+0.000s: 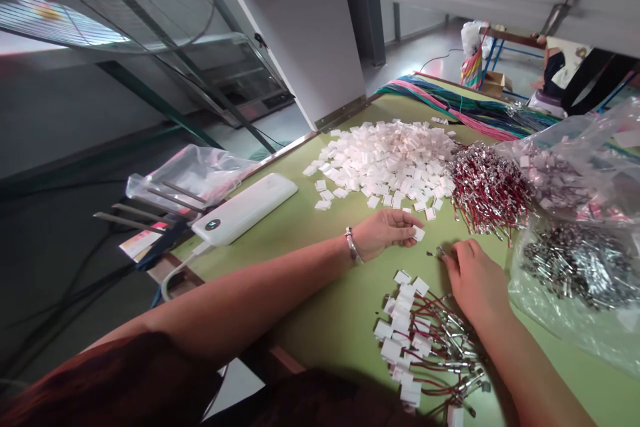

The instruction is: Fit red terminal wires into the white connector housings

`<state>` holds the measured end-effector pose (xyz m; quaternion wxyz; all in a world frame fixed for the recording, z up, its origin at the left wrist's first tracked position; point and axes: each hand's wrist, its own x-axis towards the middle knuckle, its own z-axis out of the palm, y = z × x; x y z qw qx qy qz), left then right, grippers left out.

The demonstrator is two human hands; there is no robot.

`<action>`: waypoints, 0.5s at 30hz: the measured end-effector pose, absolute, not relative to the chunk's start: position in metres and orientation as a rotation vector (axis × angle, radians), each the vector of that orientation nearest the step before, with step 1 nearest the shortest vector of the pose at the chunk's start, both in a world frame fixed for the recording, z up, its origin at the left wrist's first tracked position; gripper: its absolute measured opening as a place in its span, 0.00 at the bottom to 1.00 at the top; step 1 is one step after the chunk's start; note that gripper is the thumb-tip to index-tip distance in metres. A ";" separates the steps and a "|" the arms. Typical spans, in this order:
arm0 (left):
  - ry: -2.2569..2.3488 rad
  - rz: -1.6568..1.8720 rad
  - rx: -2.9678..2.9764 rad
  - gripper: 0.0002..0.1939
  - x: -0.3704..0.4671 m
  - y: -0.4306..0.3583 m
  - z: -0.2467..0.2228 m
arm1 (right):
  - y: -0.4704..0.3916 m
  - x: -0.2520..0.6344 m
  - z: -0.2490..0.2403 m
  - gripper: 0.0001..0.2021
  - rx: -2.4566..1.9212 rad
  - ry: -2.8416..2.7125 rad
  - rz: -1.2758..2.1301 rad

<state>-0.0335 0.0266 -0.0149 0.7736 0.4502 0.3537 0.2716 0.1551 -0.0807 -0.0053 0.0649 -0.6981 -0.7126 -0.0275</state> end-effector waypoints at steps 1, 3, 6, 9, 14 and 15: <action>0.772 0.588 0.971 0.11 -0.034 0.027 -0.015 | -0.080 0.156 -0.004 0.06 -2.139 -2.162 -0.042; 0.776 0.577 0.977 0.10 -0.034 0.027 -0.015 | -0.078 0.158 -0.003 0.05 -2.201 -2.187 0.008; 0.773 0.562 1.002 0.08 -0.033 0.027 -0.014 | -0.076 0.157 -0.003 0.06 -2.266 -2.210 0.017; 0.766 0.553 1.017 0.09 -0.033 0.025 -0.014 | -0.076 0.155 -0.003 0.07 -2.242 -2.192 -0.040; 0.731 0.547 0.939 0.11 -0.033 0.021 -0.011 | -0.084 0.152 0.004 0.06 -1.904 -2.069 -0.110; 0.721 0.546 0.911 0.12 -0.033 0.020 -0.010 | -0.085 0.151 0.005 0.07 -1.840 -2.081 -0.099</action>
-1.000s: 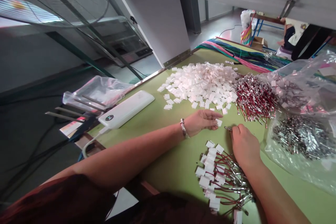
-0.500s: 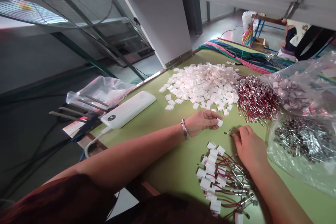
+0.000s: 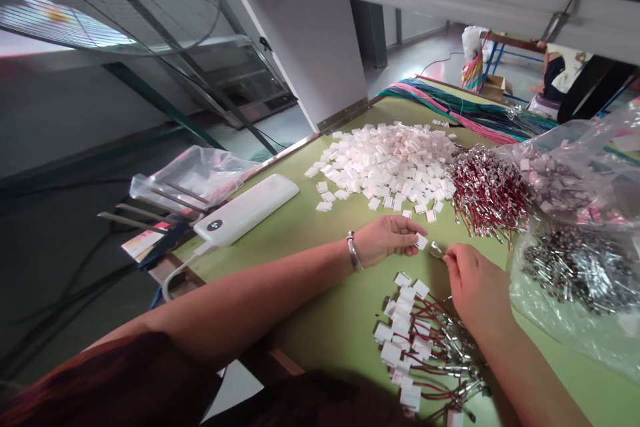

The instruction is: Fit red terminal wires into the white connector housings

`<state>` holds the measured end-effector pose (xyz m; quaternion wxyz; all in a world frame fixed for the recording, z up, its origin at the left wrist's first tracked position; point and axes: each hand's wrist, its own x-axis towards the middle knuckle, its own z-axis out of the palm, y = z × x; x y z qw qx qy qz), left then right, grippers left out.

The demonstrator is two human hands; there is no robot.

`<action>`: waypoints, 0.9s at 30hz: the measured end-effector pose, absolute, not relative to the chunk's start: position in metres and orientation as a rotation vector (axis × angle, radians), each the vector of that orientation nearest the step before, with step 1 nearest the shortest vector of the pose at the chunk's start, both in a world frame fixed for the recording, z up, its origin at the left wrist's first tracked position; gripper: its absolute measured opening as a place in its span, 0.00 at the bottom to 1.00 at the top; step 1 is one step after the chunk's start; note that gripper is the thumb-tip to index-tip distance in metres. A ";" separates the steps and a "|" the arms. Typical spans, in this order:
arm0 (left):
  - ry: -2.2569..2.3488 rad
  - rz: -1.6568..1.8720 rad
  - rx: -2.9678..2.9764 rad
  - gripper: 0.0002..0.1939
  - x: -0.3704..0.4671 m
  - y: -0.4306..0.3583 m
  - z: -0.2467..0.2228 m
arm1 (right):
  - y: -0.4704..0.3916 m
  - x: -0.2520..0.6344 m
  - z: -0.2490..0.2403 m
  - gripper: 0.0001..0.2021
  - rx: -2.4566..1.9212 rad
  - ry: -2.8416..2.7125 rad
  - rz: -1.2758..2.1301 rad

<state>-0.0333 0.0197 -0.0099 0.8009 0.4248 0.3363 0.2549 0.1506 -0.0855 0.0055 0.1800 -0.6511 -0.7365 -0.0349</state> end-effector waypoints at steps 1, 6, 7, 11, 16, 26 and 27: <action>0.710 0.543 0.888 0.13 -0.033 0.019 -0.009 | -0.087 0.149 0.006 0.07 -1.796 -2.099 -0.088; 0.652 0.508 0.872 0.17 -0.034 0.018 -0.005 | -0.088 0.143 0.005 0.09 -1.756 -2.094 -0.074; 0.645 0.507 0.875 0.17 -0.034 0.019 -0.005 | -0.089 0.142 0.005 0.09 -1.754 -2.085 -0.066; 0.646 0.498 0.884 0.18 -0.035 0.020 -0.007 | -0.090 0.142 0.005 0.10 -1.729 -2.076 -0.052; 0.631 0.467 1.000 0.20 -0.035 0.021 -0.009 | -0.089 0.142 0.007 0.09 -1.843 -2.122 -0.038; 0.626 0.323 1.216 0.16 -0.032 0.012 -0.003 | -0.096 0.129 -0.001 0.09 -1.862 -1.967 0.149; 0.612 0.306 1.208 0.17 -0.032 0.012 -0.004 | -0.096 0.129 0.000 0.09 -1.856 -1.948 0.192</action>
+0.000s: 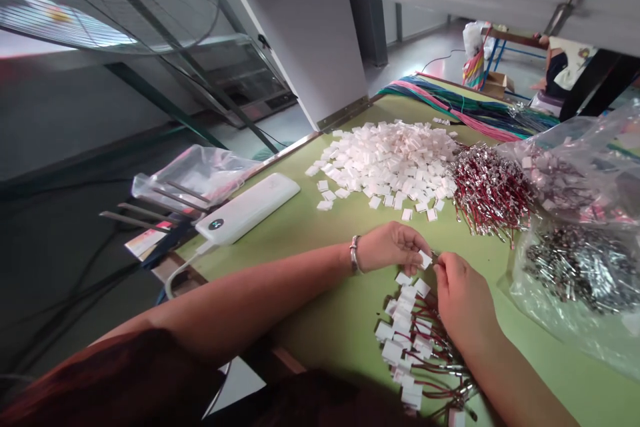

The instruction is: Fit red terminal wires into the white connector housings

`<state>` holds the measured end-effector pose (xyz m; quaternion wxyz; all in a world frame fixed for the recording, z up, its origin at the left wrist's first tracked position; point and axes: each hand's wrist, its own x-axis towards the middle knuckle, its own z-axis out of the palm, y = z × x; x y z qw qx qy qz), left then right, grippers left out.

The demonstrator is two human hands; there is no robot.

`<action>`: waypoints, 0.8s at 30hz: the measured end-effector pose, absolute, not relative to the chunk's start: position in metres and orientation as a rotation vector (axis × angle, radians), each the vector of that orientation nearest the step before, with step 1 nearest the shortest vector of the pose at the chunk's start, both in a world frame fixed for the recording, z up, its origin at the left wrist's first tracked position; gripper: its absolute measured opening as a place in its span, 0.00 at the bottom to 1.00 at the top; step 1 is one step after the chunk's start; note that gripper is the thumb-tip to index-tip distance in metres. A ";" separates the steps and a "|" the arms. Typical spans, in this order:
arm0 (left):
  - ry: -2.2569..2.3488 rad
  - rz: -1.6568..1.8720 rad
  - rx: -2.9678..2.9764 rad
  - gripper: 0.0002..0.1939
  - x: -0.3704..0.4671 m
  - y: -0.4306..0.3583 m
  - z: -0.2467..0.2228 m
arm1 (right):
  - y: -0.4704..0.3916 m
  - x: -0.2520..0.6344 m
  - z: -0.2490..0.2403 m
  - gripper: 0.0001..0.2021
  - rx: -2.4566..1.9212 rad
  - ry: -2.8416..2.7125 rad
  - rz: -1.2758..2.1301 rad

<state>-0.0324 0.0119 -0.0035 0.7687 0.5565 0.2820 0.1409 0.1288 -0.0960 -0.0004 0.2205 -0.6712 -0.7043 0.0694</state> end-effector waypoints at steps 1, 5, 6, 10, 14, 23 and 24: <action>0.595 0.295 1.196 0.17 -0.033 0.012 -0.004 | -0.096 0.129 0.000 0.09 -1.848 -1.932 0.230; 0.519 0.315 1.141 0.20 -0.034 0.015 -0.006 | -0.095 0.132 0.010 0.12 -1.771 -1.925 0.324; 0.511 0.329 1.124 0.20 -0.035 0.015 -0.006 | -0.094 0.132 0.012 0.14 -1.740 -1.927 0.347; 0.531 0.367 1.102 0.22 -0.035 0.015 -0.005 | -0.094 0.133 0.016 0.14 -1.649 -1.964 0.384; 0.559 0.339 1.155 0.21 -0.033 0.011 -0.007 | -0.096 0.134 0.009 0.15 -1.666 -2.106 0.243; 0.663 0.328 1.809 0.14 -0.039 0.015 0.001 | -0.102 0.131 0.023 0.16 -1.787 -2.202 0.427; 0.777 0.399 1.962 0.15 -0.041 0.019 0.003 | -0.104 0.129 0.027 0.17 -1.781 -2.211 0.494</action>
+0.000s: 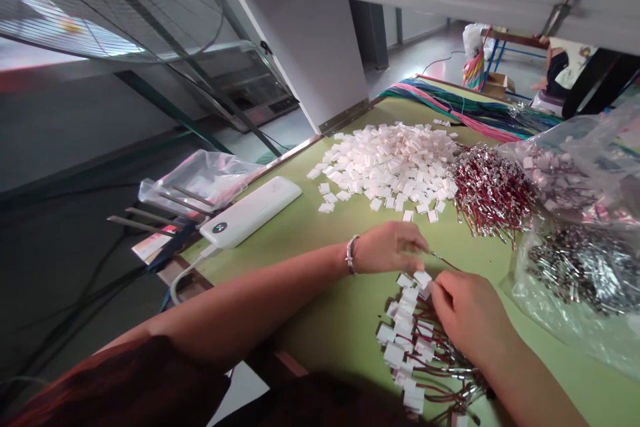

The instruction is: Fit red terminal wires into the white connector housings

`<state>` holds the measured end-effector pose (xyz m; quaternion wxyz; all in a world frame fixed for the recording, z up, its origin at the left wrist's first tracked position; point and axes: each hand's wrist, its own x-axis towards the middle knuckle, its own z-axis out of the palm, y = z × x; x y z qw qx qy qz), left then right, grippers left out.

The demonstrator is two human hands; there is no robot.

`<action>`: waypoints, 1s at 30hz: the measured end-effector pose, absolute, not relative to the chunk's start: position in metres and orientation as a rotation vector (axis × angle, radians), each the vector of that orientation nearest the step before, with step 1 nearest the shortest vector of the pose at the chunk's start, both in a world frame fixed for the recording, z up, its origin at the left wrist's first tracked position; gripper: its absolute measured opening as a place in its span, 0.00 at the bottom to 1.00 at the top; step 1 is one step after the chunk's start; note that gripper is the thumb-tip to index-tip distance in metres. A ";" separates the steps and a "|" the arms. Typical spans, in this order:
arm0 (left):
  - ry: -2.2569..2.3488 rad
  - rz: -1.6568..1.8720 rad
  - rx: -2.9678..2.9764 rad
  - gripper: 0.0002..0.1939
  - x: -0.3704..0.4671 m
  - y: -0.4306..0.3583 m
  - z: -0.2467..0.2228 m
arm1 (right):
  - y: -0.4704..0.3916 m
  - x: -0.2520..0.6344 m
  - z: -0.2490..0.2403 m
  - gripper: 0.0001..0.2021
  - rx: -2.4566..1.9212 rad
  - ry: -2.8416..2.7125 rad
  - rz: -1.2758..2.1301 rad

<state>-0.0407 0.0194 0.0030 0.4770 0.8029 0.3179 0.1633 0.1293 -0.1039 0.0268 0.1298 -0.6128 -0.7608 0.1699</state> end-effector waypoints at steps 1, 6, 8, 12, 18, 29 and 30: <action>0.922 0.471 2.093 0.17 -0.042 0.024 0.004 | -0.105 0.127 0.030 0.17 -1.761 -2.224 0.564; 1.335 0.445 2.489 0.20 -0.042 0.041 -0.003 | -0.100 0.135 0.027 0.12 -1.781 -2.121 0.509; 1.288 0.400 2.553 0.15 -0.040 0.043 -0.008 | -0.093 0.145 0.017 0.10 -1.936 -2.053 0.267; 1.153 0.429 2.579 0.11 -0.039 0.043 -0.014 | -0.083 0.153 -0.002 0.06 -2.098 -2.146 0.093; 1.032 0.617 2.304 0.11 -0.040 0.039 -0.013 | -0.083 0.152 -0.005 0.07 -2.099 -2.069 0.158; 0.562 0.636 1.084 0.15 -0.030 0.019 -0.017 | -0.088 0.148 0.014 0.11 -1.804 -1.869 0.442; 0.523 0.628 1.060 0.15 -0.030 0.018 -0.016 | -0.088 0.147 0.014 0.12 -1.803 -1.876 0.430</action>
